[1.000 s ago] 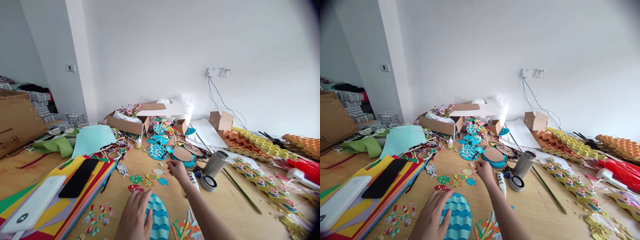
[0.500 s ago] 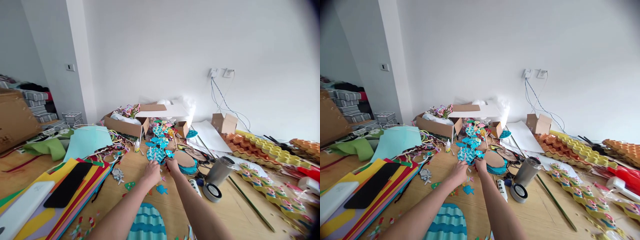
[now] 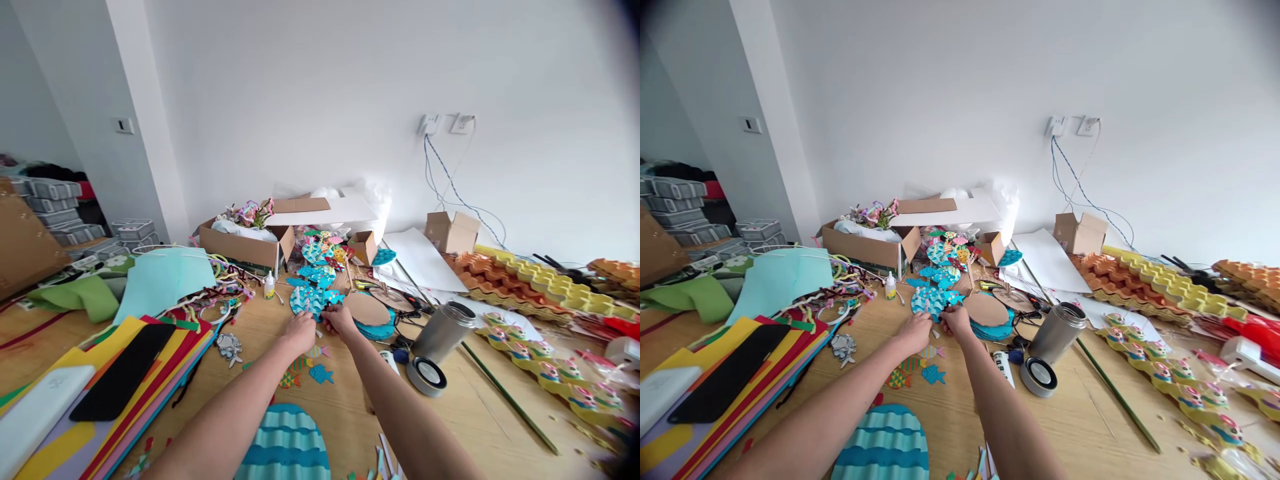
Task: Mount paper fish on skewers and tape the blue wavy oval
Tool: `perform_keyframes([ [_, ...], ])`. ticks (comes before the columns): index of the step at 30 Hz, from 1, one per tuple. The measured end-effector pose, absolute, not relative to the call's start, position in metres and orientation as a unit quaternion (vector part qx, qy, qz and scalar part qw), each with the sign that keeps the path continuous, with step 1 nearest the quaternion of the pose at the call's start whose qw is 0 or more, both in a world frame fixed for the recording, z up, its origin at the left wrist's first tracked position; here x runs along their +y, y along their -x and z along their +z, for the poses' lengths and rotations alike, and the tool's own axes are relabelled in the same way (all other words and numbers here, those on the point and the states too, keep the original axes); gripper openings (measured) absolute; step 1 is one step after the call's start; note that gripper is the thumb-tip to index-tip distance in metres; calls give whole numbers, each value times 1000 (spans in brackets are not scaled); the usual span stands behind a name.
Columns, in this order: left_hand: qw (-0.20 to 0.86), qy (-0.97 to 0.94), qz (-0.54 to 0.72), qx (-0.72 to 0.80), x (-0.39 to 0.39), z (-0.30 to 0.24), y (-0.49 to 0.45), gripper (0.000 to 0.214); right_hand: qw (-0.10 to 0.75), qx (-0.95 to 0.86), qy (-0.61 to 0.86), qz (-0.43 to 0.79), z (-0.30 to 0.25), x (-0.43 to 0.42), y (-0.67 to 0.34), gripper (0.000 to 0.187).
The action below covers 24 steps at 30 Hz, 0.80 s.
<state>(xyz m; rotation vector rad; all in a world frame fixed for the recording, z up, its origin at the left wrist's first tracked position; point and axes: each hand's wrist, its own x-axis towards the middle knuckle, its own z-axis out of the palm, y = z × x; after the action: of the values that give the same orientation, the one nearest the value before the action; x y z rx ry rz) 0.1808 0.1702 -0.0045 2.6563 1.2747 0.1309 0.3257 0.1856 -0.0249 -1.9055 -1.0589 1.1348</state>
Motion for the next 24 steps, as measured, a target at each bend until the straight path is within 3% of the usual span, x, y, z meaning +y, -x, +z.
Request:
perform_keyframes([
  [12, 95, -902, 34, 420, 173, -4, -180, 29, 214, -545, 749, 309, -33, 188, -332, 31],
  [24, 94, -902, 20, 420, 173, 0, -181, 31, 193, -587, 740, 266, -32, 185, -332, 30],
])
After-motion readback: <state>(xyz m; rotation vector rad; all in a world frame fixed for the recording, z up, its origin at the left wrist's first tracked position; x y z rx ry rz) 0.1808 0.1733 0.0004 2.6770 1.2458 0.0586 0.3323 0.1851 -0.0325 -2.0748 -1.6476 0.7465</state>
